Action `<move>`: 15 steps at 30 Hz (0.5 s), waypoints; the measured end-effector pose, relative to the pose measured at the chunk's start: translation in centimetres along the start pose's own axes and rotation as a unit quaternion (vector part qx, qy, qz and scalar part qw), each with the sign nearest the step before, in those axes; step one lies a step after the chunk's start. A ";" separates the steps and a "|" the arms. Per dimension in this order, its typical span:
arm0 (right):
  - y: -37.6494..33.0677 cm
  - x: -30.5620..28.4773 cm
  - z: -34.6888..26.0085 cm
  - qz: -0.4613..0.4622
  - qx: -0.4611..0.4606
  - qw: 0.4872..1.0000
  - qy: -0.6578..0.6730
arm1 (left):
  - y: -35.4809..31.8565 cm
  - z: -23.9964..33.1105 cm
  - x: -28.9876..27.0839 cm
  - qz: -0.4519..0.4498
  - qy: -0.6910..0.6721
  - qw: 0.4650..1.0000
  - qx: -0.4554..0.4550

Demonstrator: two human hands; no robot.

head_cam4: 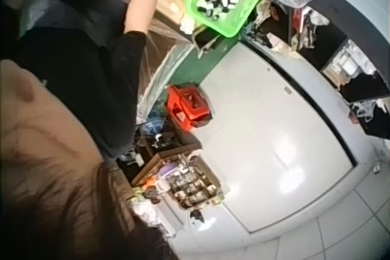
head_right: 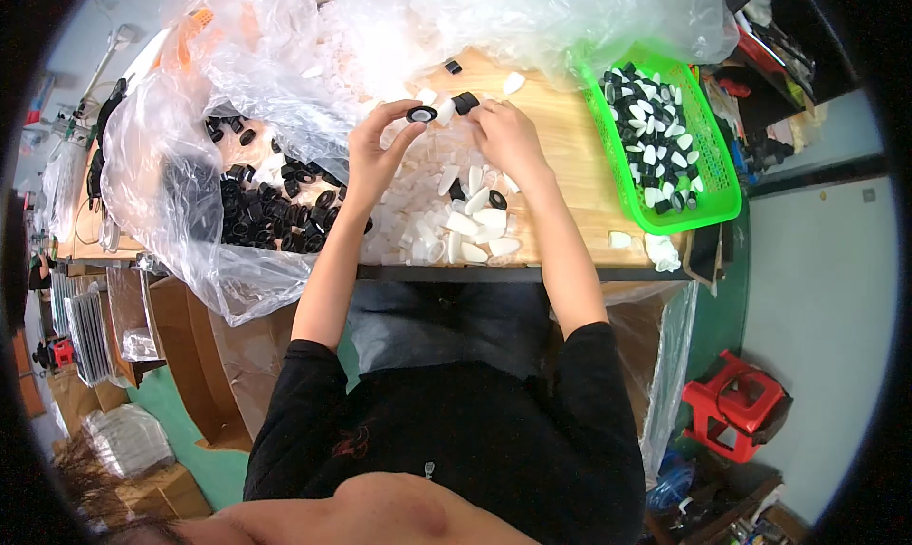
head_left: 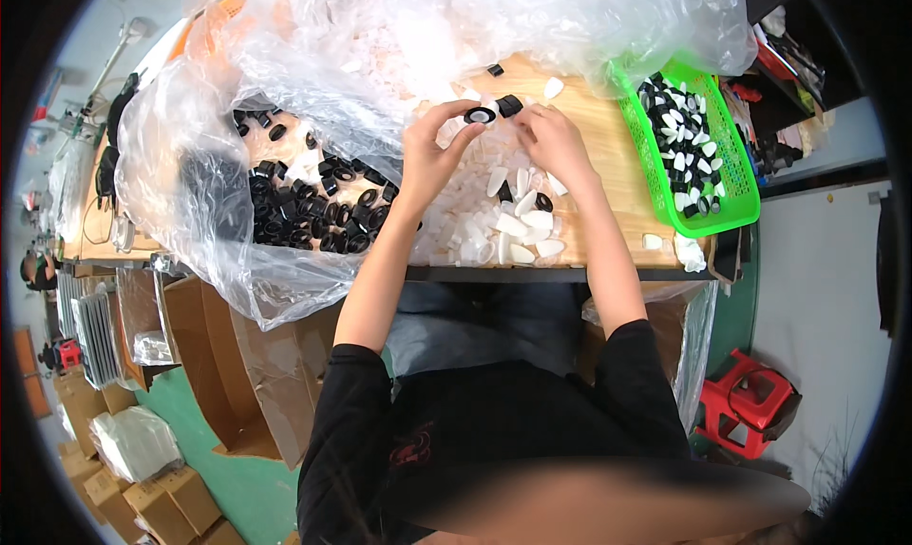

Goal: Assembling small black plastic rings onto white plastic bases at a workbench.

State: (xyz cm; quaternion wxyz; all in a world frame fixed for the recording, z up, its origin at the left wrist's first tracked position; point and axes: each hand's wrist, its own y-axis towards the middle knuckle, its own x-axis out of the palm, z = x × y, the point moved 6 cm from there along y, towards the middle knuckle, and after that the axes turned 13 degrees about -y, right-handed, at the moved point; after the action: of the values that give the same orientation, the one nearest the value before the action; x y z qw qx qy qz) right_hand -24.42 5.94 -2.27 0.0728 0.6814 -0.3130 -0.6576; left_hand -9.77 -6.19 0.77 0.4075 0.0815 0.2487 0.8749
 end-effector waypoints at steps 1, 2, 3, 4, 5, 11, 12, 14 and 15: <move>0.2 0.0 -0.1 -0.001 0.001 1.000 0.000 | 0.0 0.2 0.0 -0.002 0.008 1.000 0.005; 0.4 -0.1 -0.2 0.008 -0.007 0.999 -0.031 | 0.0 0.4 0.0 -0.004 0.016 1.000 0.011; 0.5 -0.2 -0.3 0.017 -0.015 0.998 -0.061 | 0.0 0.3 0.2 -0.005 0.014 1.000 0.011; 0.9 -0.5 -0.8 0.017 -0.017 0.998 -0.059 | 0.0 0.2 0.0 -0.004 0.017 1.000 0.012; 1.0 -1.3 -0.6 0.041 0.040 0.998 0.038 | -0.1 0.2 -0.2 -0.003 0.019 1.000 0.013; 1.3 -4.6 -2.9 0.125 0.047 0.959 0.250 | -0.2 -0.2 0.1 -0.010 0.042 0.999 0.008; 1.3 -4.7 -3.5 0.130 0.021 0.962 0.240 | -0.2 -0.1 0.2 -0.011 0.042 0.999 0.008; 1.1 -4.6 -4.2 0.123 -0.005 0.969 0.216 | -0.3 0.0 0.3 -0.021 0.053 0.998 0.015; 1.1 -4.7 -4.6 0.124 -0.028 0.975 0.184 | -0.3 0.0 0.2 -0.021 0.054 0.998 0.015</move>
State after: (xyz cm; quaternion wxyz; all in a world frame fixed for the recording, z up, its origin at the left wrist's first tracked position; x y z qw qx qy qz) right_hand -20.15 6.06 2.84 0.2293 0.7441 -0.3575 -0.5157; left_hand -9.73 -5.86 0.64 0.4109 0.0349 0.2850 0.8653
